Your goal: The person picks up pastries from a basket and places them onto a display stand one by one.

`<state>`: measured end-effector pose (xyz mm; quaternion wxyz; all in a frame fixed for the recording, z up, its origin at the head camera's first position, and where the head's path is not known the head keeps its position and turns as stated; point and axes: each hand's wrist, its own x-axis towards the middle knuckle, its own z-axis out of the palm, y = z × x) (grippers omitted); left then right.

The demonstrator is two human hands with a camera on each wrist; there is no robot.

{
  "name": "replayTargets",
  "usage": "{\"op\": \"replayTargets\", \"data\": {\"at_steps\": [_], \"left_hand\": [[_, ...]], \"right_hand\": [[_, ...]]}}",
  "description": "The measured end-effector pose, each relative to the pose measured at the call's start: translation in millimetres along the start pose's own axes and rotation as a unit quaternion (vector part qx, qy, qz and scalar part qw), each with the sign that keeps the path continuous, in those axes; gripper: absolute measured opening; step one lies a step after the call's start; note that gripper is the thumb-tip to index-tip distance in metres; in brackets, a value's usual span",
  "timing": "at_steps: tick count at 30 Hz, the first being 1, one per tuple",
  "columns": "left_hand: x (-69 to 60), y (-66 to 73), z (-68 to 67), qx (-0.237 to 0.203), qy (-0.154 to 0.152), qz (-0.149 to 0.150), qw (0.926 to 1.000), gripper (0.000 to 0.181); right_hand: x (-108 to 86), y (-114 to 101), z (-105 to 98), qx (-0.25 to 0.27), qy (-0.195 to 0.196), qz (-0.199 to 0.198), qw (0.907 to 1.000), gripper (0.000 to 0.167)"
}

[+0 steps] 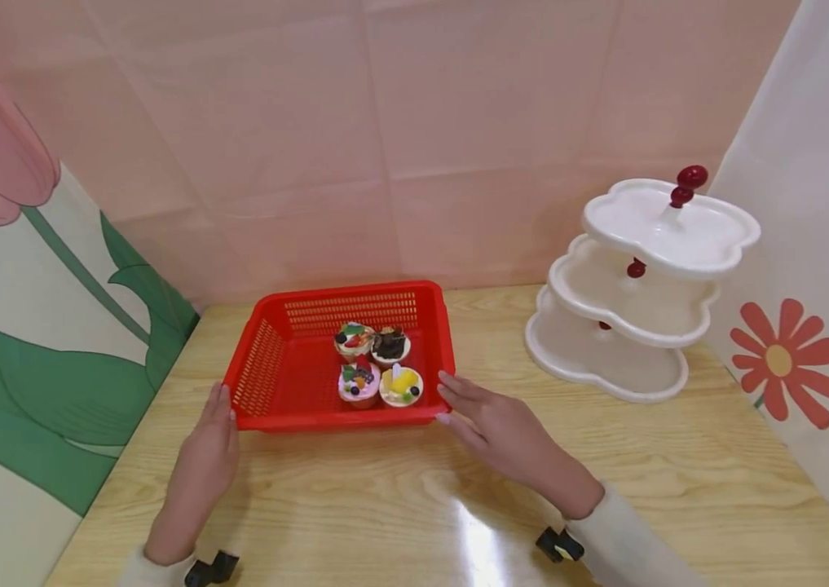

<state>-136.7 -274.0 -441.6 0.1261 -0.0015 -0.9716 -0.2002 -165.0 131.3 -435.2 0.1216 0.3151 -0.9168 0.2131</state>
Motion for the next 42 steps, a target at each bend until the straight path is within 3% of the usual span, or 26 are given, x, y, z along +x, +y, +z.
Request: {"op": "replayTargets", "data": {"at_steps": [13,22,33,38,42], "left_hand": [[4.4,-5.3,3.4,0.019,-0.014,-0.015,0.9996,0.05],[4.7,-5.3,6.1,0.034,-0.008,-0.015,0.9993,0.05],[4.8,-2.2,3.6,0.042,-0.045,-0.038,0.9974,0.053],[6.9,-5.0,-4.4,0.039,-0.05,-0.02,0.9978,0.061],[15.8,-12.8,-11.9,0.017,-0.046,0.009,0.9987,0.073]], "right_hand": [[1.6,-4.2,3.2,-0.012,0.004,0.022,0.9997,0.047],[2.0,-2.4,8.2,-0.019,0.033,0.023,0.999,0.043],[0.5,-5.4,7.8,-0.013,0.033,0.045,0.9983,0.042],[3.2,-6.3,3.2,-0.005,0.033,0.043,0.9985,0.044],[11.4,-5.5,-3.6,-0.001,0.028,0.033,0.9991,0.05]]}}
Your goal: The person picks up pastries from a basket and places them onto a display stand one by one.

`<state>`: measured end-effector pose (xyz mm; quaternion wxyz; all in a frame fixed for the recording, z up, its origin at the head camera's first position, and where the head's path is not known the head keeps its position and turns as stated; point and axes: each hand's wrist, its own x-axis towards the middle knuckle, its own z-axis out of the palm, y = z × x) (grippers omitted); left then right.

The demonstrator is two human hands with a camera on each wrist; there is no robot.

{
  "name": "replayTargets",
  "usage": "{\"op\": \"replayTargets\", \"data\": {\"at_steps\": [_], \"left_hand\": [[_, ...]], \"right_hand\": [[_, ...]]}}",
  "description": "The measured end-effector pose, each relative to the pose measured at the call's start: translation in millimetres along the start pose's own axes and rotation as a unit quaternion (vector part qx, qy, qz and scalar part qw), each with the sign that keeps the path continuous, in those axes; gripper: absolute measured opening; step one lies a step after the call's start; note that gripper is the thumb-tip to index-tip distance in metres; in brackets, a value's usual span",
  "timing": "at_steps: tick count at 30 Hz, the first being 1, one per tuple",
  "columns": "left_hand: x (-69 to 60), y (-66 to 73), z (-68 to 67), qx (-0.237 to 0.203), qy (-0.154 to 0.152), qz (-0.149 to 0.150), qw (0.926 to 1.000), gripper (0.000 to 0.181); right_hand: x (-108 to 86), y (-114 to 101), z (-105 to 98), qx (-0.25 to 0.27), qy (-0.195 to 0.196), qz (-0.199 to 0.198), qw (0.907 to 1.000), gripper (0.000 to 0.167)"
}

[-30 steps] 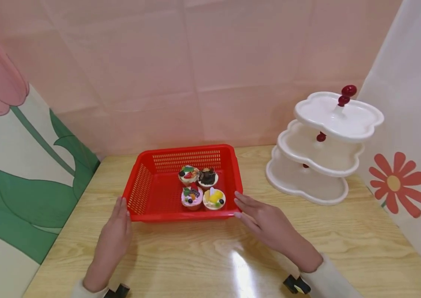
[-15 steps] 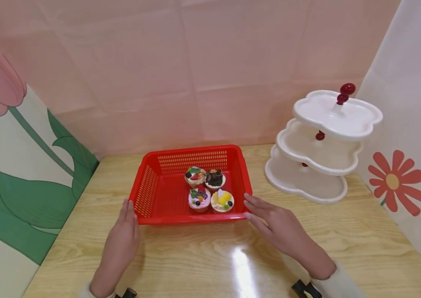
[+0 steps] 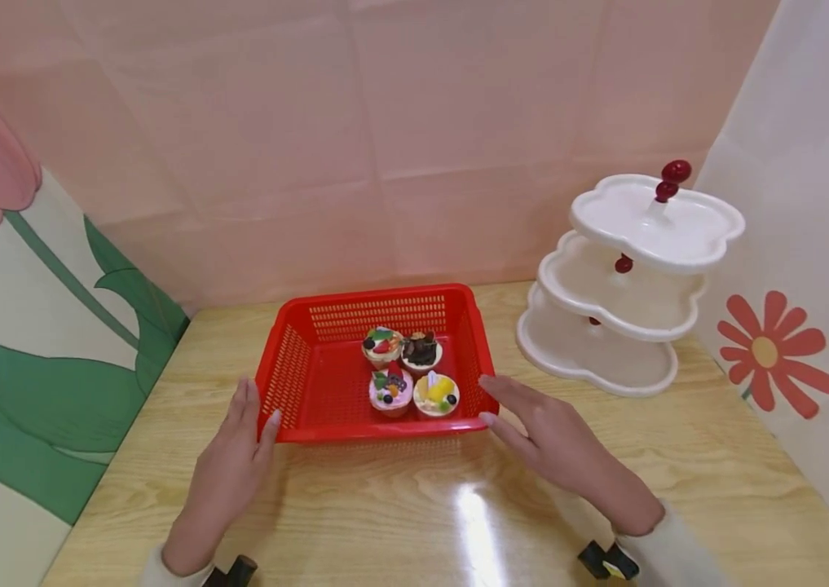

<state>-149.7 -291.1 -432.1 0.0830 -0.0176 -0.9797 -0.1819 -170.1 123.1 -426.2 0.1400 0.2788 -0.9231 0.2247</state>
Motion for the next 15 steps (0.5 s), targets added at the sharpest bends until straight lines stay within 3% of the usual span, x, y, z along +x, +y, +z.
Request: {"op": "replayTargets", "data": {"at_steps": [7,15], "left_hand": [[23.2,-20.3,-7.4,-0.057,-0.037,0.045,0.9967,0.083],[33.5,-27.1,-0.3,-0.042,-0.046,0.073,0.9954,0.078]], "right_hand": [[31.4,4.6,-9.9,0.017,-0.016,-0.023,0.9995,0.055],[74.9,13.7,-11.3,0.029,-0.087,0.001,0.9957,0.071]]}}
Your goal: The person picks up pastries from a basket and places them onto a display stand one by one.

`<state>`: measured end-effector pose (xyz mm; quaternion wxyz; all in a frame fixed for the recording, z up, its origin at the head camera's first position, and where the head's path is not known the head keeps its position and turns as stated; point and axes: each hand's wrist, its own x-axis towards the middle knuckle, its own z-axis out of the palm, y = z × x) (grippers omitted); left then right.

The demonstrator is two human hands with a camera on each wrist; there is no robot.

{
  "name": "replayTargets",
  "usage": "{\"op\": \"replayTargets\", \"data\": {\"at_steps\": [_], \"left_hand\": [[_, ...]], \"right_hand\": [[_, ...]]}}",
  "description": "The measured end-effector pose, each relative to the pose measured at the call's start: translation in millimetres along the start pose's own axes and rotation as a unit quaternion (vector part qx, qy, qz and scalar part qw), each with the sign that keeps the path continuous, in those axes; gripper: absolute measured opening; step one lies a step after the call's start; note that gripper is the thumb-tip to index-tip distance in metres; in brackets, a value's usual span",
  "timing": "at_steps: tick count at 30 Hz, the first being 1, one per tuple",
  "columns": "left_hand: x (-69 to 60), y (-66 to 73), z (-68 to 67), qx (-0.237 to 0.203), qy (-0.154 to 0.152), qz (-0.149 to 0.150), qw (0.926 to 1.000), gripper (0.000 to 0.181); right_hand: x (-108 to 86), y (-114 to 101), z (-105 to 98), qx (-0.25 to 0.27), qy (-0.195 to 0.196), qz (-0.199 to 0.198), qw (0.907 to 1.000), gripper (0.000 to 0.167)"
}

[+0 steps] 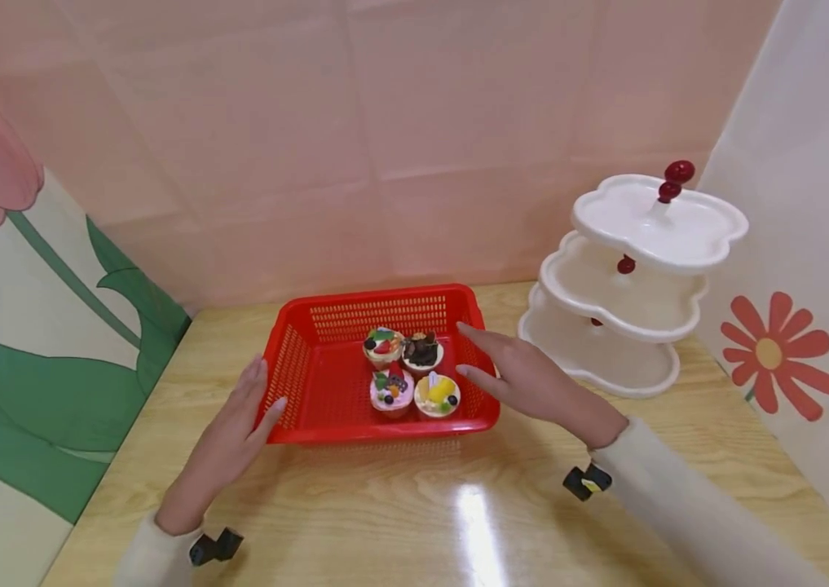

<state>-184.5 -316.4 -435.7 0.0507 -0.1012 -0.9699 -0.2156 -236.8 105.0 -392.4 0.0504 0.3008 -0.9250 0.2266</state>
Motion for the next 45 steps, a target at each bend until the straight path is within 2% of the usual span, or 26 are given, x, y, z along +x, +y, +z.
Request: {"op": "replayTargets", "data": {"at_steps": [8,15,20,26,30,37,45], "left_hand": [[3.3,-8.7,7.6,0.032,0.014,0.026,0.999,0.081],[4.1,-12.2,9.4,0.021,-0.008,0.022,0.9995,0.083],[7.7,-11.8,8.3,0.021,-0.007,0.02,0.9996,0.082],[7.0,-12.1,10.9,0.017,-0.006,0.017,0.9997,0.081],[5.7,-12.8,13.1,0.012,-0.002,0.018,0.9998,0.08],[5.1,-10.5,12.3,0.012,0.005,0.017,0.9998,0.078],[4.6,-9.8,14.3,0.009,0.011,0.017,0.9998,0.075]], "right_hand": [[42.5,11.6,11.4,0.0,-0.065,-0.002,0.9979,0.084],[65.0,19.5,17.7,-0.005,-0.09,-0.003,0.9959,0.078],[75.9,20.8,19.9,-0.008,-0.104,-0.004,0.9946,0.08],[88.7,23.3,27.6,0.01,-0.153,-0.001,0.9881,0.078],[94.4,21.5,29.5,-0.003,-0.177,-0.003,0.9841,0.078],[104.9,21.2,33.9,-0.019,-0.195,-0.032,0.9802,0.072],[114.6,24.9,43.0,-0.023,-0.218,-0.02,0.9755,0.072]]}}
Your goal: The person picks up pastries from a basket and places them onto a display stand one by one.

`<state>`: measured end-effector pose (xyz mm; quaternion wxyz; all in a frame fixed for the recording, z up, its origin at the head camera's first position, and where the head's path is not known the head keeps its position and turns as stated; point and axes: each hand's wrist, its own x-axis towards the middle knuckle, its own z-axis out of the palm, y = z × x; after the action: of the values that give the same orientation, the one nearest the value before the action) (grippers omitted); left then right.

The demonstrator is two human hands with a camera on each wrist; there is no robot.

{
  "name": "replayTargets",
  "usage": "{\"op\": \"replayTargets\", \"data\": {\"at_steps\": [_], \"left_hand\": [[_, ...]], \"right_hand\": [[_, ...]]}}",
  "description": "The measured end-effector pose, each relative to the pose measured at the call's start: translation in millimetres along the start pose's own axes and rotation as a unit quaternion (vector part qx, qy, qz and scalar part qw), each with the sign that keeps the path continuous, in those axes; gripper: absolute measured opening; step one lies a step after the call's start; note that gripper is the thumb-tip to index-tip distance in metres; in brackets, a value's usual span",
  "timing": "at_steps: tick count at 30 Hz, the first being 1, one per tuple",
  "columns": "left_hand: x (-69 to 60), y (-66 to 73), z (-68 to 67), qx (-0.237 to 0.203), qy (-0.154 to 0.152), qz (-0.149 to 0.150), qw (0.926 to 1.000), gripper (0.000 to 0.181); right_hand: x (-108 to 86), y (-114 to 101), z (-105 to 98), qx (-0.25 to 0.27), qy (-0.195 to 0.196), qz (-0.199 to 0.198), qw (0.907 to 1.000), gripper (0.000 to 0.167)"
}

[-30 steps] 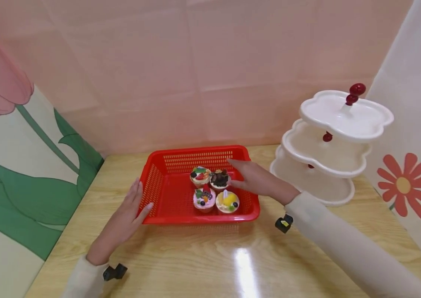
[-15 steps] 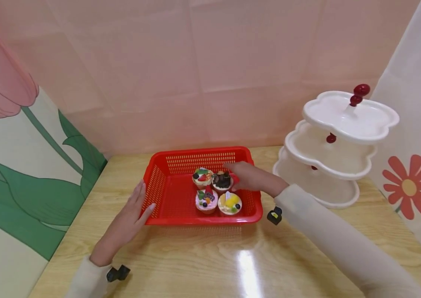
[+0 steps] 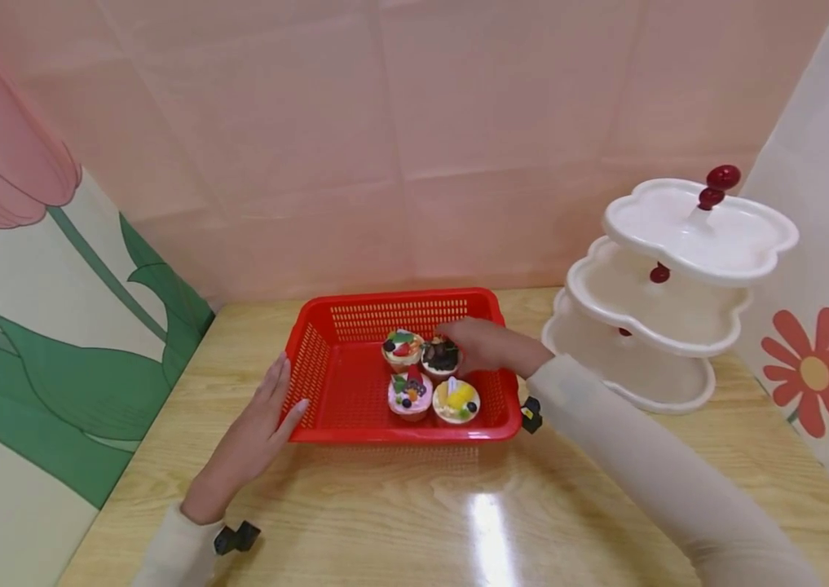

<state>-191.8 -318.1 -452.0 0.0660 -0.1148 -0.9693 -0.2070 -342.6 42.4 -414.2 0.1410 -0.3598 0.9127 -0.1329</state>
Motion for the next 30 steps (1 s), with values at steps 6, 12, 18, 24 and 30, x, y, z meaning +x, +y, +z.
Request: {"op": "replayTargets", "data": {"at_steps": [6,12,18,24,30], "left_hand": [[0.3,1.4,0.0,0.001,-0.008,-0.004,1.0,0.076],[0.4,1.0,0.3,-0.006,-0.005,-0.006,1.0,0.075],[0.1,0.3,1.1,-0.003,-0.005,-0.008,1.0,0.077],[-0.2,0.6,1.3,-0.001,-0.004,-0.01,0.9999,0.081],[-0.2,0.2,2.1,-0.005,-0.001,-0.011,0.9999,0.077]], "right_hand": [[3.3,2.2,3.7,-0.026,-0.009,0.014,0.9995,0.072],[4.0,2.4,4.8,-0.04,-0.011,0.019,0.999,0.072],[4.0,2.5,5.5,-0.033,0.012,0.006,0.9994,0.069],[3.3,2.9,5.8,0.003,0.035,0.008,0.9994,0.067],[1.6,4.0,6.3,0.027,0.071,-0.012,0.997,0.067]]}}
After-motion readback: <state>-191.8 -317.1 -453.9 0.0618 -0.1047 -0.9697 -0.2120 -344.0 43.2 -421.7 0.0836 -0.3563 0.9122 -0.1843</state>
